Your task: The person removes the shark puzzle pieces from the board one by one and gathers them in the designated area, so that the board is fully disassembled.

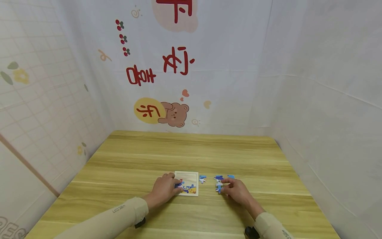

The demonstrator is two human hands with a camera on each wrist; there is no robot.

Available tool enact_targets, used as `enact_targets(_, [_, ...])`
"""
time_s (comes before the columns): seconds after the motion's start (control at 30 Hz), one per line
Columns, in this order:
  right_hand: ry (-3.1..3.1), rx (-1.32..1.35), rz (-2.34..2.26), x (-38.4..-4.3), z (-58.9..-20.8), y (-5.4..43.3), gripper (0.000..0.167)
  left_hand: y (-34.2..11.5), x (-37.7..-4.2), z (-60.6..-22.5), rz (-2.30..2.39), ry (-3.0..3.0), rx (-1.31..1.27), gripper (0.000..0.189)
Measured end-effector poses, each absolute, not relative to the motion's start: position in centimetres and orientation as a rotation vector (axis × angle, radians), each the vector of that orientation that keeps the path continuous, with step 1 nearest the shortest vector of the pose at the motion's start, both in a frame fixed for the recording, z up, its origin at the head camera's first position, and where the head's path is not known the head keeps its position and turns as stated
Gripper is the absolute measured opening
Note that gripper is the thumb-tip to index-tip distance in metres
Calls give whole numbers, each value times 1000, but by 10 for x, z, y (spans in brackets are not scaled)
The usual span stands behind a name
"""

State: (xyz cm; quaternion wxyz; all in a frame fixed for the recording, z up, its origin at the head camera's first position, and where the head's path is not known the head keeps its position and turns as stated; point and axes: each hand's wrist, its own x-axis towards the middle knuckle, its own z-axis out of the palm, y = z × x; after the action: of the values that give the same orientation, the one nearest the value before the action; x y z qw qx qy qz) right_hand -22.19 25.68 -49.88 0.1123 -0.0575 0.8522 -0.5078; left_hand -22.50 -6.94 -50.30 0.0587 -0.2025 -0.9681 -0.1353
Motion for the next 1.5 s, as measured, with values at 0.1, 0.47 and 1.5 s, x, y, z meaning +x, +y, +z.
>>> enact_targets(0.1, [2506,-176,-1487,-221,-499,257,39,-69,-226,-504,-411,-2933,-609,36])
enact_targets(0.47, [2548,-125,-1427,-221,-500,256,36,-68,-228,-509,-408,-2922,-586,35])
enact_targets(1.5, [2513,-178,-1416,-221,-497,263,40,-69,-227,-509,-381,-2926,-600,38])
